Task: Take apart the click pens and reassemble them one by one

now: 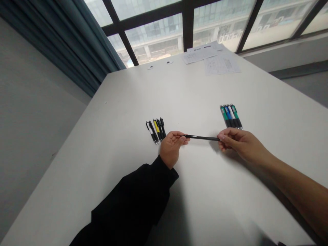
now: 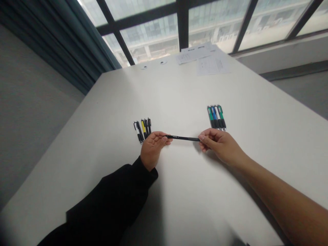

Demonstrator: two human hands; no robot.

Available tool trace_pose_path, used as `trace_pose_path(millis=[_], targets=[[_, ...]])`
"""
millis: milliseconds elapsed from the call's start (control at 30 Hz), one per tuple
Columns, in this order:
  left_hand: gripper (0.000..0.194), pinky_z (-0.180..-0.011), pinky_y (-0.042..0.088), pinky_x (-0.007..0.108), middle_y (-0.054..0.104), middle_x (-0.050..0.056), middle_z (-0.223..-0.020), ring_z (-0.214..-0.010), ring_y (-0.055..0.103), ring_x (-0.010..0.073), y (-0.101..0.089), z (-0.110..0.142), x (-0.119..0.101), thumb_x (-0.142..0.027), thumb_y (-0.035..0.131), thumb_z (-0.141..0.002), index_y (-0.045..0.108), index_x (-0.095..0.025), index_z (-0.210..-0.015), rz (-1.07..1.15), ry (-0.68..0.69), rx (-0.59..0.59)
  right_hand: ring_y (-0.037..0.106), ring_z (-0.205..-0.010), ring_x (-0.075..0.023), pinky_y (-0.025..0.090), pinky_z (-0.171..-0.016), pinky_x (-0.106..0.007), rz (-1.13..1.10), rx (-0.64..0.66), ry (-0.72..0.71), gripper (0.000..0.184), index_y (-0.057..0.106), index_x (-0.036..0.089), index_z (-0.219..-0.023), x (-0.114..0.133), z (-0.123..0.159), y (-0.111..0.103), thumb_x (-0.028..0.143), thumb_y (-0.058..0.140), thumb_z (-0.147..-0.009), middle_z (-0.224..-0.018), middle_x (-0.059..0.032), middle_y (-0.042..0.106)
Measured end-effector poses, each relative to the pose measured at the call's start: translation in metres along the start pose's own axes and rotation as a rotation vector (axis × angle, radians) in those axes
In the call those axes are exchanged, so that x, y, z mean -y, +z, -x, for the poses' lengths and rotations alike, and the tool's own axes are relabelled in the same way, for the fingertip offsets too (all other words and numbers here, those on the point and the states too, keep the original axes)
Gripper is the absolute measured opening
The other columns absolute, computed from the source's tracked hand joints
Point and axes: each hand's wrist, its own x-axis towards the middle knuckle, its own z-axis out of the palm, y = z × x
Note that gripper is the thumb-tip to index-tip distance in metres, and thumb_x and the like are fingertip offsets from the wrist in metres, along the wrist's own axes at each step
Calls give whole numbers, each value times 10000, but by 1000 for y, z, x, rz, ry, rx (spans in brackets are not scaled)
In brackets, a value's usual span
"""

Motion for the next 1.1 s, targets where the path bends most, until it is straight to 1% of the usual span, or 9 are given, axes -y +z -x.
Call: trace_pose_path(millis=[200, 333, 467, 600, 700, 767, 833, 933, 1100], targets=[[372, -738, 596, 317, 763, 99, -953, -801, 751, 189, 0, 1, -1, -421, 842, -750, 653, -136, -897, -21, 12, -11, 602, -672, -165, 472, -682, -339, 147, -65, -80, 342, 674, 194, -903, -7, -2, -6, 517, 755, -826, -747, -20, 668], [380, -716, 583, 302, 761, 85, -927, -768, 740, 173, -1, -1, 1, -423, 843, -751, 647, -142, -915, -7, 22, -27, 548, -632, -155, 413, -587, -305, 365, 16, -121, 318, 681, 186, -922, -13, 1, -7, 499, 704, -869, -728, -14, 641], [370, -694, 563, 266, 755, 64, -915, -719, 712, 131, -2, -2, 3, -412, 838, -765, 659, -147, -949, 49, 26, -33, 560, -654, -164, 432, -608, -300, 578, 122, -258, 291, 684, 177, -882, -8, 6, -3, 464, 647, -913, -744, -36, 668], [444, -773, 561, 282, 746, 82, -1031, -812, 717, 141, -2, -1, 2, -444, 819, -782, 663, -166, -1091, 98, -22, 8, 578, -610, -150, 434, -587, -270, 732, 165, -363, 229, 677, 189, -830, -6, 8, 2, 386, 615, -929, -691, -20, 673], [573, -904, 548, 335, 673, 112, -1258, -1002, 713, 187, -1, 0, 2, -412, 827, -779, 590, -209, -1260, 95, -65, 19, 609, -604, -156, 443, -583, -269, 799, 51, -382, 231, 685, 193, -808, -8, 5, 1, 355, 580, -936, -693, -28, 701], [600, -930, 539, 361, 617, 132, -1334, -1020, 711, 202, -2, 1, 3, -364, 845, -754, 567, -205, -1261, 41, -78, -12, 617, -585, -167, 439, -573, -282, 857, -74, -367, 255, 693, 194, -785, -10, 1, -2, 358, 566, -933, -681, -37, 709], [571, -903, 546, 375, 625, 138, -1285, -968, 716, 201, -2, 0, 4, -339, 841, -742, 567, -184, -1219, -18, -94, -23, 637, -587, -186, 437, -574, -296, 913, -191, -323, 275, 704, 195, -773, -10, -4, -7, 368, 556, -928, -686, -48, 723], [464, -847, 552, 354, 656, 111, -1158, -898, 708, 181, -2, -1, 4, -320, 814, -737, 595, -160, -1114, -91, -103, -9, 679, -629, -216, 441, -590, -307, 985, -291, -241, 292, 711, 196, -783, -11, -10, -14, 386, 544, -927, -718, -66, 745], [332, -784, 538, 306, 676, 60, -983, -834, 673, 148, 1, 0, -1, -305, 769, -725, 627, -149, -980, -142, -125, 12, 671, -613, -227, 399, -581, -316, 1187, -314, -126, 334, 651, 196, -740, -14, -15, -15, 389, 502, -969, -706, -90, 735]])
